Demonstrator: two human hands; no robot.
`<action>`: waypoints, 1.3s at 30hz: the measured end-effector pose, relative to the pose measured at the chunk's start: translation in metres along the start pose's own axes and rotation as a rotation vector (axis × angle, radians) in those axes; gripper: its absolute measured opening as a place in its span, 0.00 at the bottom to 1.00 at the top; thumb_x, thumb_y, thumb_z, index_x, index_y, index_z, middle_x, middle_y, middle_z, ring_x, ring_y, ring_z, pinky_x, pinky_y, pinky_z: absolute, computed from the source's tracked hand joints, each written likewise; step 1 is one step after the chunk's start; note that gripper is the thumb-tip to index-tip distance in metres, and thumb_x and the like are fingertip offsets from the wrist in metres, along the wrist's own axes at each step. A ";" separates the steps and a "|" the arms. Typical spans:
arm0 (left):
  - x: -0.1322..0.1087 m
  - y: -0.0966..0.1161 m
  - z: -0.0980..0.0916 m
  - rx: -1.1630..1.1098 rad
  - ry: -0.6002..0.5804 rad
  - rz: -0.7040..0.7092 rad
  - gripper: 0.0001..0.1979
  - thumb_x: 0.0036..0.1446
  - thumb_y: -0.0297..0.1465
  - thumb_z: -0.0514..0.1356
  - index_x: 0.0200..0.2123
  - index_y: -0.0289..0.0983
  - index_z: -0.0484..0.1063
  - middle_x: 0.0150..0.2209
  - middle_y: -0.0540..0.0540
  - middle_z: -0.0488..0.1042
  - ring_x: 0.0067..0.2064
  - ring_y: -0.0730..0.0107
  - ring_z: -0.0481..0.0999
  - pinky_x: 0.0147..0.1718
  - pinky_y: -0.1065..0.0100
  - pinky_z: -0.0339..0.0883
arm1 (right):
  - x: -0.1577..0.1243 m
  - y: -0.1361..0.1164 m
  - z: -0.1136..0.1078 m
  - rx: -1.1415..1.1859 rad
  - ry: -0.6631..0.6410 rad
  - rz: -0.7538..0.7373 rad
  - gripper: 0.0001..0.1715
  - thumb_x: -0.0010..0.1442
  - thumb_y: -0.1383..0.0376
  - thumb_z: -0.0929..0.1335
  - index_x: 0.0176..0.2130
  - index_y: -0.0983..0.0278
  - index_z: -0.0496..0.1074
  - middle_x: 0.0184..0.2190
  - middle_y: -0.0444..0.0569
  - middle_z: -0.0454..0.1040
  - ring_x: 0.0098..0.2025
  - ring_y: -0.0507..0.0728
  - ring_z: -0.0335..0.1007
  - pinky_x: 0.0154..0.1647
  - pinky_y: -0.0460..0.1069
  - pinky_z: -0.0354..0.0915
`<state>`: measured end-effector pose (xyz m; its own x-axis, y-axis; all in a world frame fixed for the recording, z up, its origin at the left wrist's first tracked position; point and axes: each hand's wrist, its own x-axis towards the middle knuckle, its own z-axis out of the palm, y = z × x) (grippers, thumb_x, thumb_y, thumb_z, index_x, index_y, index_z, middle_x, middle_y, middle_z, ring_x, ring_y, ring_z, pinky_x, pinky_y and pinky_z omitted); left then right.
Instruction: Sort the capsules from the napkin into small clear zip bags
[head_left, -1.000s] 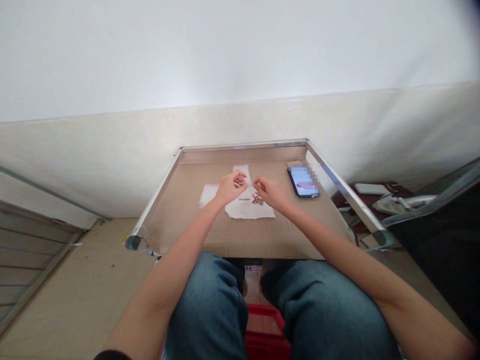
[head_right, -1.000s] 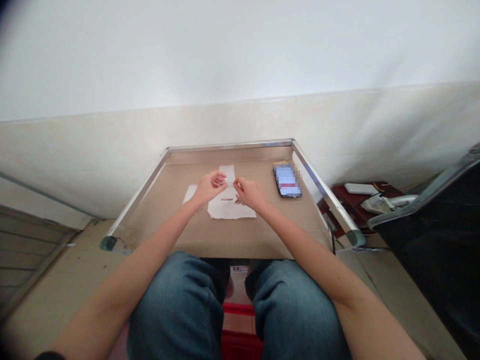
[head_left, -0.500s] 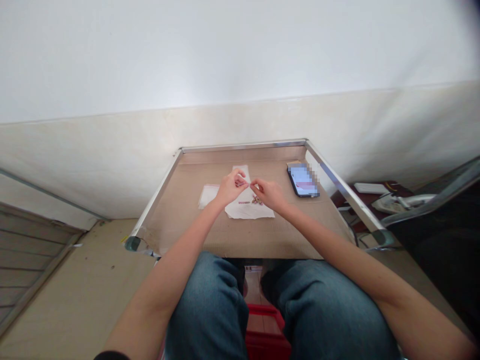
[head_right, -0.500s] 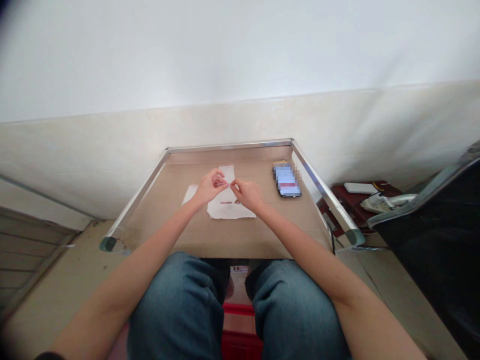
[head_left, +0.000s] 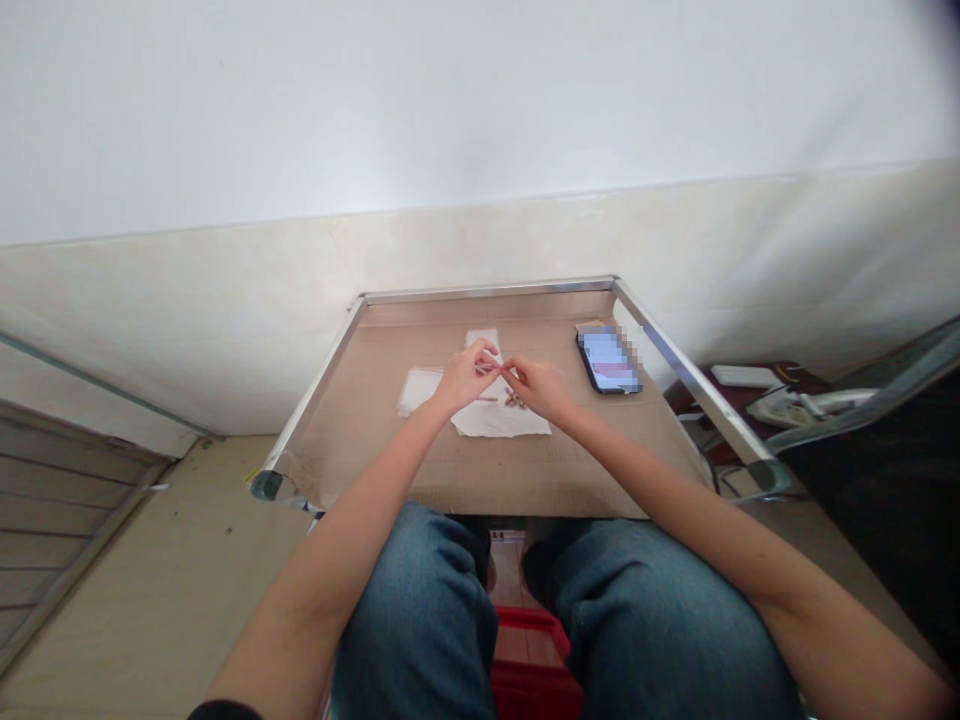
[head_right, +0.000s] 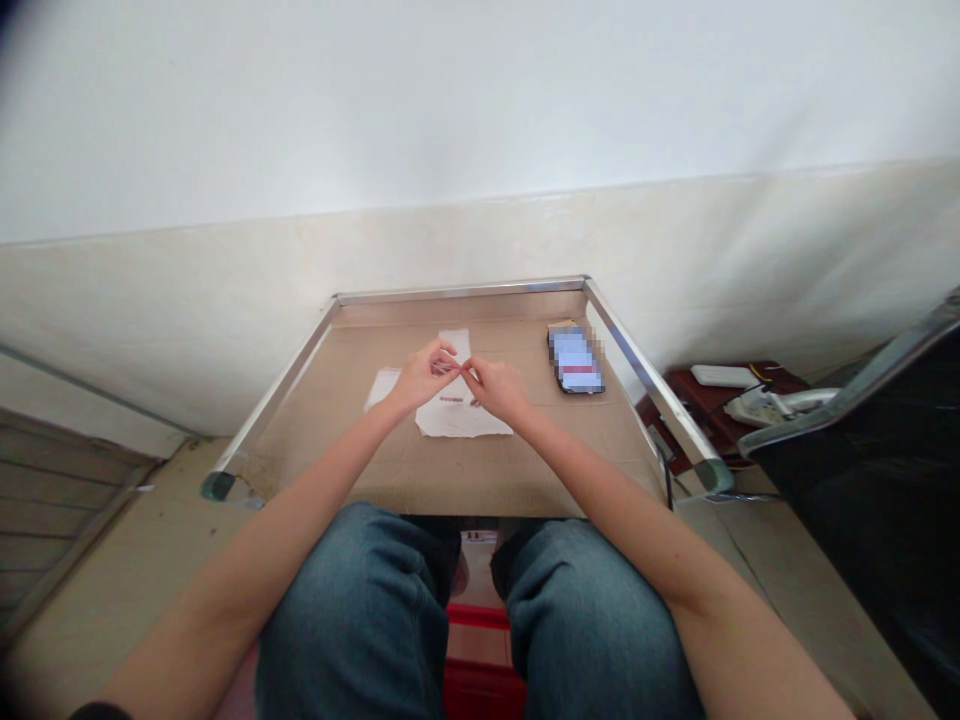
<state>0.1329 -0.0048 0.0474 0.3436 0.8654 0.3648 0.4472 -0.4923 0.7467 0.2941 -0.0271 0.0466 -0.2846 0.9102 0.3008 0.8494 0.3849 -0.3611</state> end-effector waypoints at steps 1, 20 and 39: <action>0.000 0.000 0.000 0.006 0.001 0.008 0.10 0.49 0.29 0.58 0.36 0.37 0.62 0.29 0.50 0.73 0.30 0.75 0.73 0.31 0.71 0.67 | 0.000 0.000 0.000 0.008 -0.007 0.002 0.19 0.60 0.56 0.57 0.38 0.62 0.70 0.21 0.45 0.71 0.23 0.51 0.65 0.23 0.45 0.45; 0.001 -0.004 -0.003 0.024 0.071 -0.024 0.08 0.48 0.28 0.59 0.34 0.37 0.65 0.25 0.51 0.72 0.26 0.76 0.71 0.28 0.72 0.65 | 0.000 0.002 -0.003 -0.034 0.033 0.037 0.18 0.60 0.57 0.57 0.37 0.61 0.71 0.21 0.45 0.72 0.24 0.51 0.65 0.22 0.45 0.45; 0.002 -0.006 -0.007 -0.060 0.011 -0.066 0.16 0.50 0.27 0.58 0.45 0.37 0.68 0.31 0.45 0.77 0.33 0.71 0.75 0.34 0.67 0.69 | 0.000 0.009 0.001 -0.070 0.051 0.071 0.18 0.61 0.58 0.56 0.38 0.62 0.70 0.26 0.48 0.74 0.28 0.53 0.67 0.23 0.46 0.46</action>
<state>0.1248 0.0001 0.0475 0.3056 0.8969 0.3196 0.4186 -0.4280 0.8010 0.3013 -0.0238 0.0426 -0.2009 0.9254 0.3214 0.8963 0.3060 -0.3209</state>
